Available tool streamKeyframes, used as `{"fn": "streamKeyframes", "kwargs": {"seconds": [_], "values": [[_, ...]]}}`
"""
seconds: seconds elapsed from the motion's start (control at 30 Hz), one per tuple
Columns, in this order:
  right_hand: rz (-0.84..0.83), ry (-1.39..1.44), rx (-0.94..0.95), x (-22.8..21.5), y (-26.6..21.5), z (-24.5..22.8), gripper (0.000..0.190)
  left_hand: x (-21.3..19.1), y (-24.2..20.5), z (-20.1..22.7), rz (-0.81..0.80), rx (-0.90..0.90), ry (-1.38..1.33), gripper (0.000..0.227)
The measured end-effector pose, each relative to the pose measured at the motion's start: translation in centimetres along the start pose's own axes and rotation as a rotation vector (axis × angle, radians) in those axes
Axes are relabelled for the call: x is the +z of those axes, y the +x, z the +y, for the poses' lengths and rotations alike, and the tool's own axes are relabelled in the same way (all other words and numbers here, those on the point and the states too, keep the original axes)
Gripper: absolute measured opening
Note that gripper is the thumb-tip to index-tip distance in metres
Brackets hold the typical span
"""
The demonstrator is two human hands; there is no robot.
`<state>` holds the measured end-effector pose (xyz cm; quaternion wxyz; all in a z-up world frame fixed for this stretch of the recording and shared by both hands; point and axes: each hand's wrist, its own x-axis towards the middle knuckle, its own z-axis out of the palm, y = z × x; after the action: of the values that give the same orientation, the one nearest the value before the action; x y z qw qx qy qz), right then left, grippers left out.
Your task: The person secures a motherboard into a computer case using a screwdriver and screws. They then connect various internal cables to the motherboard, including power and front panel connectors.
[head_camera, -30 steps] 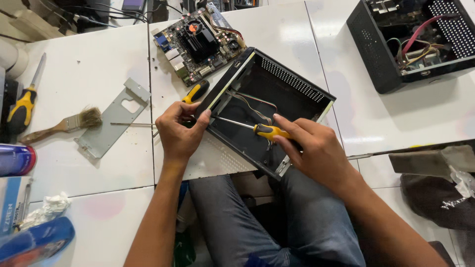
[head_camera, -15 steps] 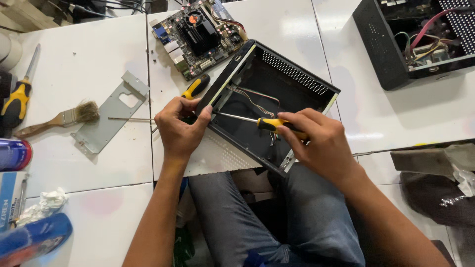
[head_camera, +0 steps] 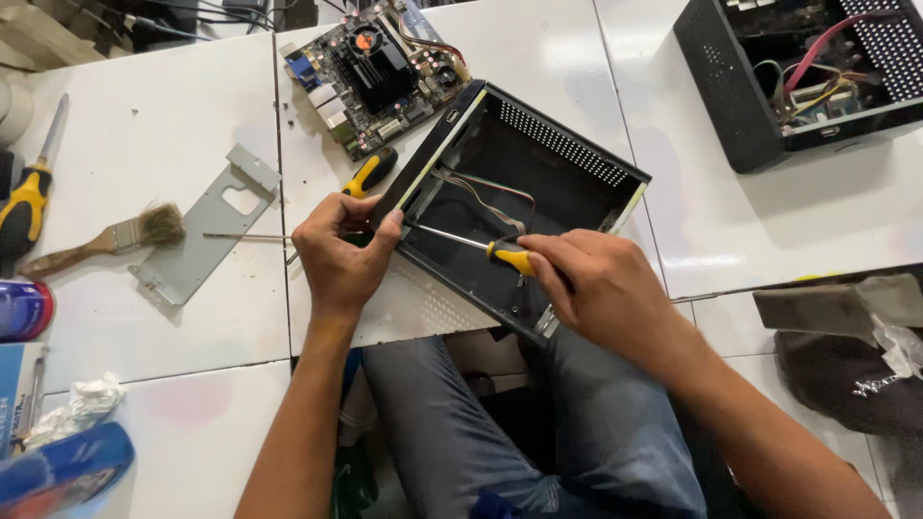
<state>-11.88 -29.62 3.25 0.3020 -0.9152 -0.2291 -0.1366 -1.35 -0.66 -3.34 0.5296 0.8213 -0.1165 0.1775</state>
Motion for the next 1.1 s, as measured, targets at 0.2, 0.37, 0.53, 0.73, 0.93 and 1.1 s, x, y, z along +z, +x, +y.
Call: {"fn": "streamKeyframes", "kwargs": {"seconds": [0.2, 0.37, 0.53, 0.73, 0.93, 1.1], "values": [[0.032, 0.051, 0.054, 0.2, 0.2, -0.1, 0.023, 0.2, -0.1, -0.4, 0.014, -0.003, -0.014, 0.035], [0.146, 0.083, -0.042, 0.8, -0.9, 1.1, 0.032, 0.2, 0.0, -0.7, 0.016, -0.013, -0.012, 0.033], [0.201, 0.022, -0.041, 0.7, -0.6, 0.4, 0.024, -0.1, 0.0, 0.0, -0.008, -0.004, -0.04, 0.033], [0.177, -0.073, -0.076, 1.9, -0.9, 0.8, 0.02, -0.3, 0.0, 0.4, -0.024, 0.004, -0.015, 0.031], [0.127, 0.055, -0.08, 0.1, -0.3, -0.7, 0.038, -0.4, -0.1, 0.6, -0.072, -0.033, -0.064, 0.033], [0.181, 0.049, -0.03, 1.3, -1.1, 0.4, 0.032, -0.3, -0.2, 0.1, -0.069, -0.038, -0.093, 0.035]]}}
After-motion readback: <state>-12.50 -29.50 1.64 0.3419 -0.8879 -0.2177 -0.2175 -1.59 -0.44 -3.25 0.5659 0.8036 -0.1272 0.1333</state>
